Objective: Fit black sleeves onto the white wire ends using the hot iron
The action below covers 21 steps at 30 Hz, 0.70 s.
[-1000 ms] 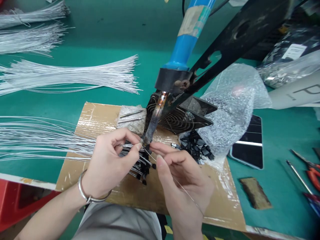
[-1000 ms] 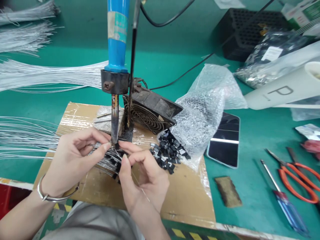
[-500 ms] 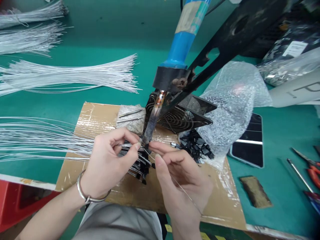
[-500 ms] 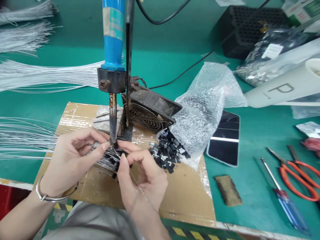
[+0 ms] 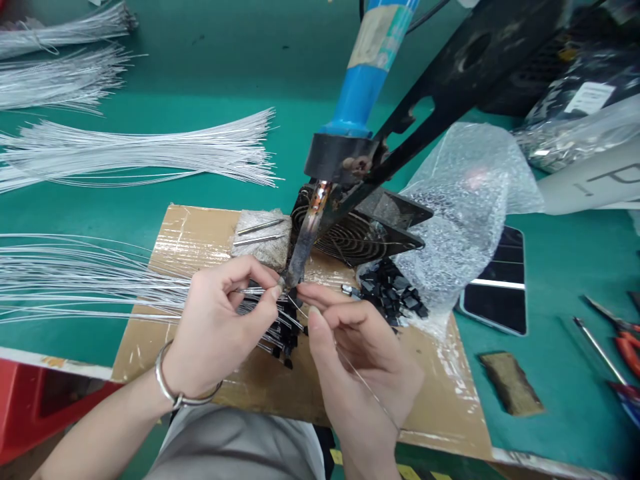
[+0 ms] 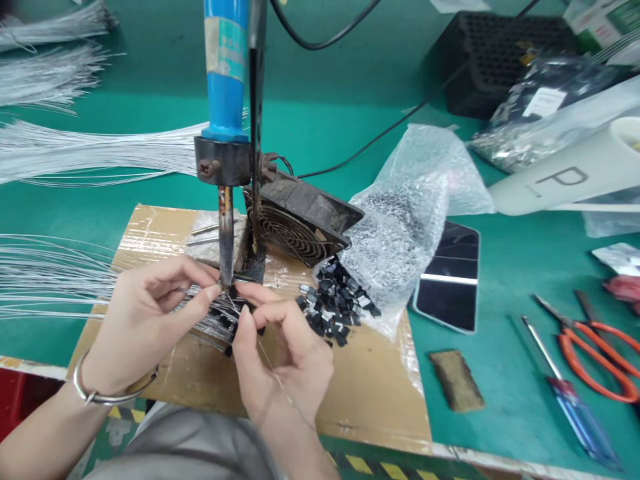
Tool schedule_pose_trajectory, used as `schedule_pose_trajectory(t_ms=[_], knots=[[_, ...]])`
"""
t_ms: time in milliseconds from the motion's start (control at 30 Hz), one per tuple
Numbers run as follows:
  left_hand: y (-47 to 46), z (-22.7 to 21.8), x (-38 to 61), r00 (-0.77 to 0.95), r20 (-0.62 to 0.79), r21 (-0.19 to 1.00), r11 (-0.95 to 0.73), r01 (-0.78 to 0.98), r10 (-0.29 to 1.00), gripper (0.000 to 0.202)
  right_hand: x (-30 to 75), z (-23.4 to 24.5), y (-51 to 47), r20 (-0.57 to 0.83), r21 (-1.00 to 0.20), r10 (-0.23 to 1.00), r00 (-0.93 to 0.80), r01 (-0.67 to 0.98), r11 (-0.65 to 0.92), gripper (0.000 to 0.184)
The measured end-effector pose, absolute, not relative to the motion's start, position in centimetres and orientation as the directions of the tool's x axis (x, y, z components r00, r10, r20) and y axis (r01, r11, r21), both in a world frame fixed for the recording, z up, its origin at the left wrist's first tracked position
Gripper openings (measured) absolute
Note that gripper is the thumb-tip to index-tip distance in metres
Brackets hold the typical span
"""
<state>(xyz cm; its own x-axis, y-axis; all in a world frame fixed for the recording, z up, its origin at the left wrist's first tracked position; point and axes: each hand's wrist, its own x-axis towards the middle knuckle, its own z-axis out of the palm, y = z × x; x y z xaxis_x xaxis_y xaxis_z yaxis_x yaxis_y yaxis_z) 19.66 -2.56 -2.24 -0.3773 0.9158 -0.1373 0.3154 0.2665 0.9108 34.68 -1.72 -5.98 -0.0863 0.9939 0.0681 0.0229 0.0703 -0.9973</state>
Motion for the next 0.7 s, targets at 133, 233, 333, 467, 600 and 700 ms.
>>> schedule_pose_trajectory(t_ms=[133,233,333,467,600,700], knots=[[-2.53,-2.19,19.69,-0.392,-0.128,0.909,0.267,0.322,0.911,0.009,34.59,-6.00,-1.84,0.071,-0.996,0.995,-0.068,0.049,0.074,0.017],[-2.53,-2.28,19.70,-0.389,-0.124,0.912,0.260,0.318,0.913,0.009,34.49,-6.04,-1.87,0.077,-0.995,0.995,-0.066,0.051,0.080,0.017],[-2.63,-2.37,19.66,-0.383,-0.124,0.912,0.257,0.318,0.915,0.009,34.46,-6.04,-1.86,0.088,-0.995,0.994,-0.070,0.049,0.091,0.017],[-2.95,-2.32,19.59,-0.388,-0.132,0.909,0.267,0.320,0.912,0.009,34.45,-6.06,-1.86,0.095,-0.993,0.993,-0.072,0.063,0.100,0.017],[-2.96,-2.28,19.61,-0.394,-0.143,0.906,0.280,0.317,0.908,0.009,34.36,-6.15,-1.89,0.102,-0.991,0.993,-0.062,0.078,0.107,0.019],[-2.75,-2.33,19.69,-0.391,-0.147,0.904,0.284,0.320,0.908,0.009,34.25,-6.26,-1.89,0.117,-0.989,0.991,-0.061,0.082,0.122,0.019]])
